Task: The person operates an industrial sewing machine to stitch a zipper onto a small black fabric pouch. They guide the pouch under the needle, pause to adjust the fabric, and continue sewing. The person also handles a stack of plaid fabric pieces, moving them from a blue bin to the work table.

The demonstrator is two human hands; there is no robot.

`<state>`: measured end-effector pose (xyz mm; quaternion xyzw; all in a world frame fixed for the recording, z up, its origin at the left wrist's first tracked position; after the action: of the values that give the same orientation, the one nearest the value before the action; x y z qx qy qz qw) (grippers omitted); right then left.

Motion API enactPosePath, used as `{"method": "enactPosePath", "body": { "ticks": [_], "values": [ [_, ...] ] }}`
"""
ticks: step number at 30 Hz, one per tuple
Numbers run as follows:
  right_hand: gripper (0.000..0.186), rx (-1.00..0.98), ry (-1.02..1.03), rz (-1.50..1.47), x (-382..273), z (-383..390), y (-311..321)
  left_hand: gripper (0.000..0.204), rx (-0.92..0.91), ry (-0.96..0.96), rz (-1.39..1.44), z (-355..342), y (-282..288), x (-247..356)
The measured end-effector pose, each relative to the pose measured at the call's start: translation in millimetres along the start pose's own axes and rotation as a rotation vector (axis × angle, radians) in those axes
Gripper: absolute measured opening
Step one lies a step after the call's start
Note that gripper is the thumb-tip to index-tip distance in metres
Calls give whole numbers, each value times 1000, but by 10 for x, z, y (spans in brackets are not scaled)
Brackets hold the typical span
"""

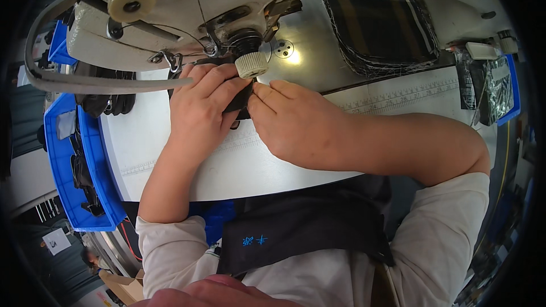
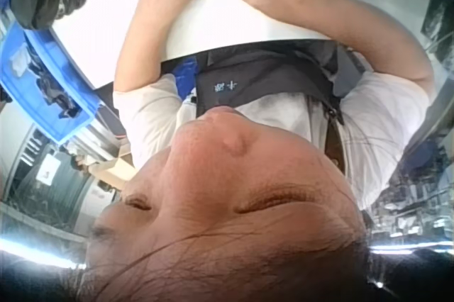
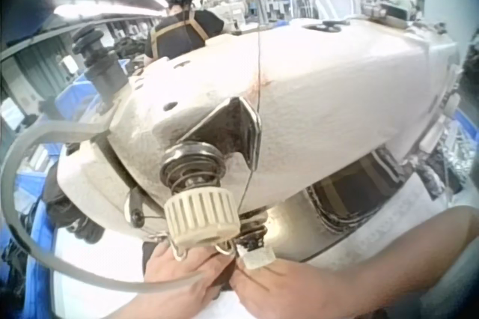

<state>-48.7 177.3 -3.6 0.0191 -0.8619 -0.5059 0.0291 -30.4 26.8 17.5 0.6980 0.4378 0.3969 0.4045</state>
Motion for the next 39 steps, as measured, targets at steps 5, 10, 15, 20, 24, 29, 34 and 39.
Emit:
{"method": "enactPosePath", "body": {
  "ticks": [5, 10, 15, 20, 24, 29, 34, 39],
  "values": [
    [21, -26, 1, -2, 11, 3, 9, 39, 15, 31, 2, 27, -28, -5],
    [21, -25, 13, 10, 4, 1, -5, 41, 8, 63, 69, 43, -36, -35],
    [23, -31, 45, 25, -18, -1, 17, 47, -52, 59, 28, 35, -13, 7],
    [24, -23, 38, 0, -30, 16, 13, 55, -136, 107, -4, 53, 8, 60],
    [23, -31, 0, -5, 8, -19, -9, 49, -72, 83, -15, 50, 14, 31],
    [25, -49, -46, -14, 82, -50, 0, 43, -3, 87, -16, -11, -14, -28],
    [26, -8, -77, -56, 134, -71, 21, 46, -47, 103, 53, -19, 7, -115],
    [27, -43, -71, -67, 137, -69, 62, 43, -47, 90, 66, -9, 34, -119]
  ]
}}
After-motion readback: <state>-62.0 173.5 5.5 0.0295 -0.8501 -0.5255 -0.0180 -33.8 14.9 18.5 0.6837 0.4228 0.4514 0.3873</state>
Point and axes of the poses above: each hand's wrist, its own z-axis away from the middle knuckle, its own y-axis out of the back of the hand, x = y × z, the point moved 5 cm from there along -z, towards the middle knuckle, and after that the axes turned 8 degrees about y, right-handed, at the moved point
